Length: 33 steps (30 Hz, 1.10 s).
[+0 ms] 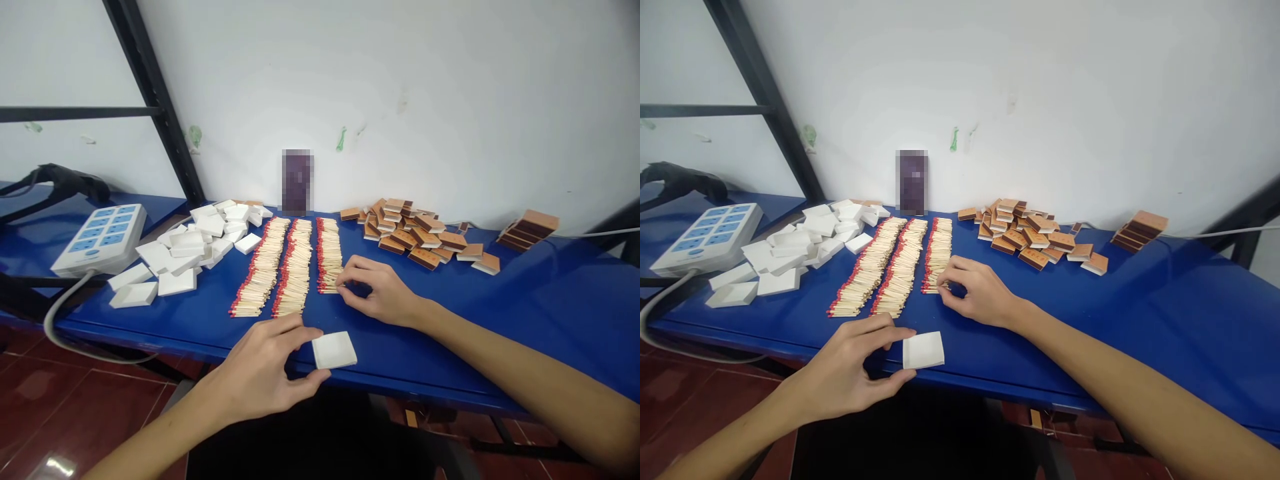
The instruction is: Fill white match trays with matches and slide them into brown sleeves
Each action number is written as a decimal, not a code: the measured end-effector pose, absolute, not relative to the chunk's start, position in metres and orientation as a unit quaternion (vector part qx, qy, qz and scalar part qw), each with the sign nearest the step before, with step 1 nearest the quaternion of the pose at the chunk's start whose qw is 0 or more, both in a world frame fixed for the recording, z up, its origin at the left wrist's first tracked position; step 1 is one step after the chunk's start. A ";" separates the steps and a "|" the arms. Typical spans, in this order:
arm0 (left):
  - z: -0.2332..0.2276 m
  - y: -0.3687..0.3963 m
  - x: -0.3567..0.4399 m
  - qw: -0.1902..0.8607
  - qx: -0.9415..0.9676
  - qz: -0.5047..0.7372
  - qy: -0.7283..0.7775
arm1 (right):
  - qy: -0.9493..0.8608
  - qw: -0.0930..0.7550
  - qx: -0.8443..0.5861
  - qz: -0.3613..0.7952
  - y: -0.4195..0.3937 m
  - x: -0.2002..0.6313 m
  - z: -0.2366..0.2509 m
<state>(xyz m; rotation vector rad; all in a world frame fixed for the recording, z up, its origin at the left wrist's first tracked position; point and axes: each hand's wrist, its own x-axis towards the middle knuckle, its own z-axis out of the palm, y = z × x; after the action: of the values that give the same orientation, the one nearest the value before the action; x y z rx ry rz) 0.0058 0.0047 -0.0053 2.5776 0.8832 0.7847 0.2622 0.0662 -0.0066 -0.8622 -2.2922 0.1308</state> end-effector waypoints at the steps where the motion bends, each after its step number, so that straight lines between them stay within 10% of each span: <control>1: -0.005 0.005 0.006 0.154 0.898 0.269 0.311 | -0.881 0.333 -0.333 0.051 0.064 0.262 -0.006; 33: -0.005 0.008 0.003 0.167 0.911 0.246 0.286 | -0.886 0.256 -0.382 0.064 0.058 0.262 -0.002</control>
<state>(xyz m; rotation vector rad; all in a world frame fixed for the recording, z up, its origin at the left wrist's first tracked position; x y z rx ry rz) 0.0032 0.0083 -0.0046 2.5926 0.8139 0.7015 0.2620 0.0576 -0.0017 -1.0360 -2.4045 0.1729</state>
